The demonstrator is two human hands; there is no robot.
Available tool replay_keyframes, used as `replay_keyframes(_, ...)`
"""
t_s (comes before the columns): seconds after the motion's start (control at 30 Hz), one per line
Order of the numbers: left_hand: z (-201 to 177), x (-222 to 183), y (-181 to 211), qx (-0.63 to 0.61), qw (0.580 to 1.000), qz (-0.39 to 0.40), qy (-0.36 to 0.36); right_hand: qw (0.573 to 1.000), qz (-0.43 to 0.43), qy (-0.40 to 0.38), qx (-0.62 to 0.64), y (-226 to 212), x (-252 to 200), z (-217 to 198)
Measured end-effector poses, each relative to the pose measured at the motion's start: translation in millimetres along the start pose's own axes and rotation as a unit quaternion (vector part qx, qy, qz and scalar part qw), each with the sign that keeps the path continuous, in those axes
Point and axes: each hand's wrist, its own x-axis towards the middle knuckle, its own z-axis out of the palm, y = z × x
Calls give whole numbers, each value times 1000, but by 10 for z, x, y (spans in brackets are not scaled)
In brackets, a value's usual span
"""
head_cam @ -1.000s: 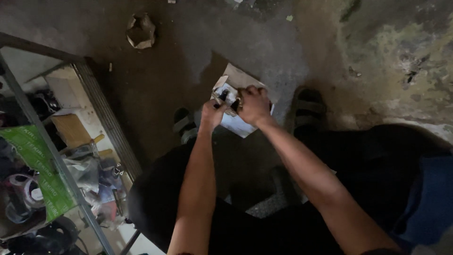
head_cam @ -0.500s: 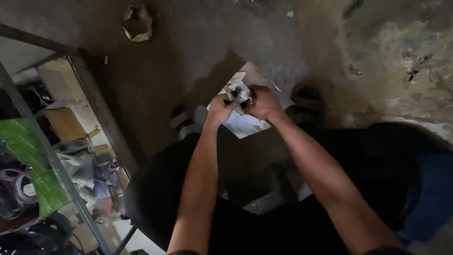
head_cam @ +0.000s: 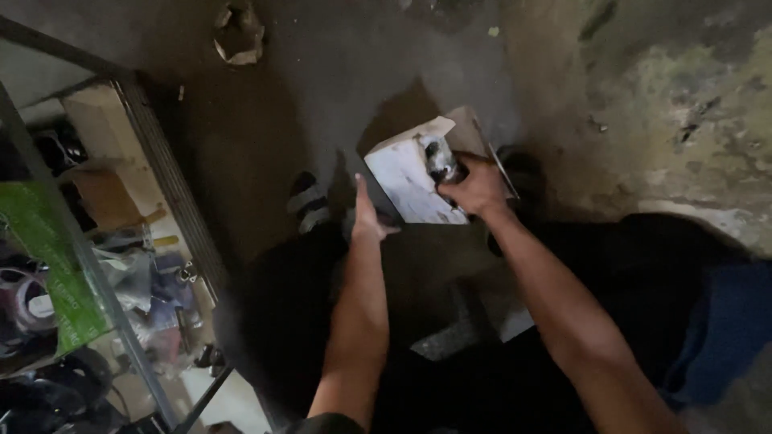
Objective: The person picks up a tool set and then cleans a cardboard box containing motorcycle parts with a cloth.
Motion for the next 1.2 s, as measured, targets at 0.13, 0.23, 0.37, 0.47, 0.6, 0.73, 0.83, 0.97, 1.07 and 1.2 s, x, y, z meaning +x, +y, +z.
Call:
replay_keyframes(0.13, 28, 309, -157, -46, 994, -33, -91, 997, -66, 36, 11, -305, -158, -245)
replay_keyframes(0.23, -184, 654, -286, -88, 983, 79, -138, 991, -117, 66, -9, -462, -370, -480)
replay_keyframes(0.37, -324, 960, -126, -5, 969, 191, -159, 997, -75, 3, 22, -753, -359, -936)
replay_keyframes(0.47, -266, 731, -58, 23, 962, 179, -207, 999, -9, -26, 32, -874, -456, -1134)
replay_keyframes(0.6, -58, 523, 107, 150, 965, 213, -32, 999, 37, -18, 28, -1077, -571, -1342)
replay_keyframes(0.73, -134, 797, 24, 121, 947, 291, -59, 997, 65, -44, -4, -1191, -689, -1391)
replay_keyframes(0.83, -54, 792, 95, 106, 932, 340, -70, 1000, 14, -5, 3, -1102, -647, -1392)
replay_keyframes(0.97, -229, 836, -20, 72, 924, 348, -139, 1000, 20, -14, 20, -1197, -697, -1314)
replay_keyframes(1.07, -277, 881, 19, 94, 926, 337, -141, 997, 74, -32, 4, -1283, -644, -1265)
replay_keyframes(1.2, -279, 802, 9, 169, 836, 519, -50, 992, 126, -16, 7, -1112, -496, -1039)
